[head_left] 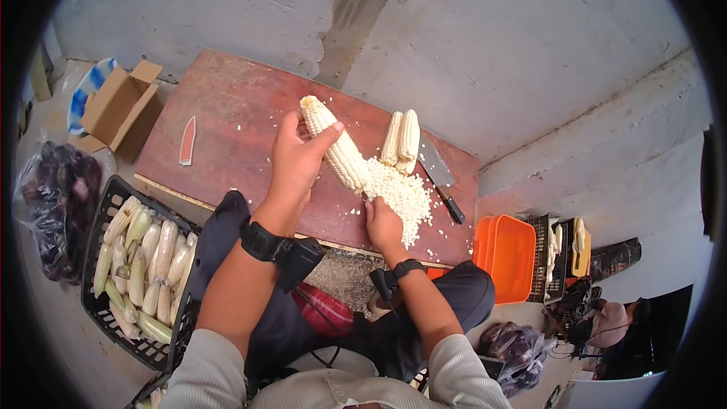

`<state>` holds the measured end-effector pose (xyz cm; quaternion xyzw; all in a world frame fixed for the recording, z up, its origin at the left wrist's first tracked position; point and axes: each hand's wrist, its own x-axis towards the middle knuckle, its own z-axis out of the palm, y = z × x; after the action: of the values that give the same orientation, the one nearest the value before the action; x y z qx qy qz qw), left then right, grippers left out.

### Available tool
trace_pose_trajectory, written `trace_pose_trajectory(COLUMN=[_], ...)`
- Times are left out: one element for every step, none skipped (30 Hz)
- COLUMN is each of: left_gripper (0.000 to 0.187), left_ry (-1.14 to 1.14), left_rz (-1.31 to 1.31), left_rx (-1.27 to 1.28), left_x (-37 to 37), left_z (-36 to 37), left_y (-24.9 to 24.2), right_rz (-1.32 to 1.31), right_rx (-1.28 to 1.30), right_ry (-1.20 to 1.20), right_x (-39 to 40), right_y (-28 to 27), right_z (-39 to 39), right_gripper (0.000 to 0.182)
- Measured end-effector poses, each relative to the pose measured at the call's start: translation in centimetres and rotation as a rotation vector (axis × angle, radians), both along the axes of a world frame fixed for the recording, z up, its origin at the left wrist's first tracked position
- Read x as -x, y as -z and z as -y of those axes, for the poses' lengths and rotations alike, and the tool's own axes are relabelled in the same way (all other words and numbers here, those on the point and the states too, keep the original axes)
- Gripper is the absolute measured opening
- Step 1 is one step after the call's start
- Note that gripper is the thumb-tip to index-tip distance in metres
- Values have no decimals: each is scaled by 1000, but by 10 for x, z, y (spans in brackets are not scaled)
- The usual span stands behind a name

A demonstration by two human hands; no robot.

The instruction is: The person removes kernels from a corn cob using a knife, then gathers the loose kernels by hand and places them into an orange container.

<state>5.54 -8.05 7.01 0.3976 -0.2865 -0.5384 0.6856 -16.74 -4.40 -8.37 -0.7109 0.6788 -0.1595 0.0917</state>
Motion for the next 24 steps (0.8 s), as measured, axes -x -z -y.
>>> trace_pose_trajectory(left_gripper=[47,46,46,46,46,46,46,46,45,45,45,44,44,43,43,43,43,42,42,42,41,41,41,41], left_ry=[-1,-4,-9,-14,-18,-20,-22,-20,-19,-16,-12,-1,10,22,28,33,40,59,79,97,97,99,103,117], left_rz=[2,3,8,13,18,29,40,51,69,90,111,125,141,158,184,211,239,255,274,297,310,327,344,393], left_rx=[-2,-3,-6,-12,-20,-21,-21,-21,-29,-35,-42,-40,-39,-38,-35,-33,-30,-37,-44,-51,-62,-75,-92,-95], left_x=[0,0,0,0,0,-1,-1,0,1,3,5,7,9,10,12,13,15,16,17,17,17,17,18,18], left_z=[0,0,1,0,-1,-1,0,1,1,1,1,1,0,-1,-1,-1,-2,-3,-4,-5,-4,-3,-3,-4], left_y=[2,2,2,2,2,3,4,5,6,7,7,7,8,8,10,14,17,18,19,19,23,29,35,38], right_rz=[29,58,129,176,223,271,262,271,281,292,265,204,143,84,69,56,45,36,8,19,34,52,157,263], right_rx=[-11,-22,-40,-25,-12,2,-27,-71,-115,-156,-314,-313,-313,-311,-294,-276,-260,-245,-195,-153,-113,-76,-84,-93], right_ry=[13,24,61,42,23,7,-1,-85,-166,-245,-302,-321,-340,-359,-305,-252,-198,-143,-106,-87,-68,-46,-35,-21], right_x=[5,11,15,22,30,35,40,44,49,53,57,61,63,66,70,74,79,84,88,92,91,87,84,79], right_y=[-2,-4,-7,-10,-13,-17,-21,-23,-26,-28,-29,-28,-26,-25,-24,-23,-22,-19,-19,-17,-21,-27,-33,-44], right_z=[3,6,7,7,6,4,-1,-7,-15,-21,-26,-31,-37,-40,-39,-36,-32,-29,-24,-22,-21,-22,-24,-27], right_gripper=[27,27,26,26,26,25,24,24,23,23,21,21,20,20,19,20,20,20,20,20,20,21,21,21])
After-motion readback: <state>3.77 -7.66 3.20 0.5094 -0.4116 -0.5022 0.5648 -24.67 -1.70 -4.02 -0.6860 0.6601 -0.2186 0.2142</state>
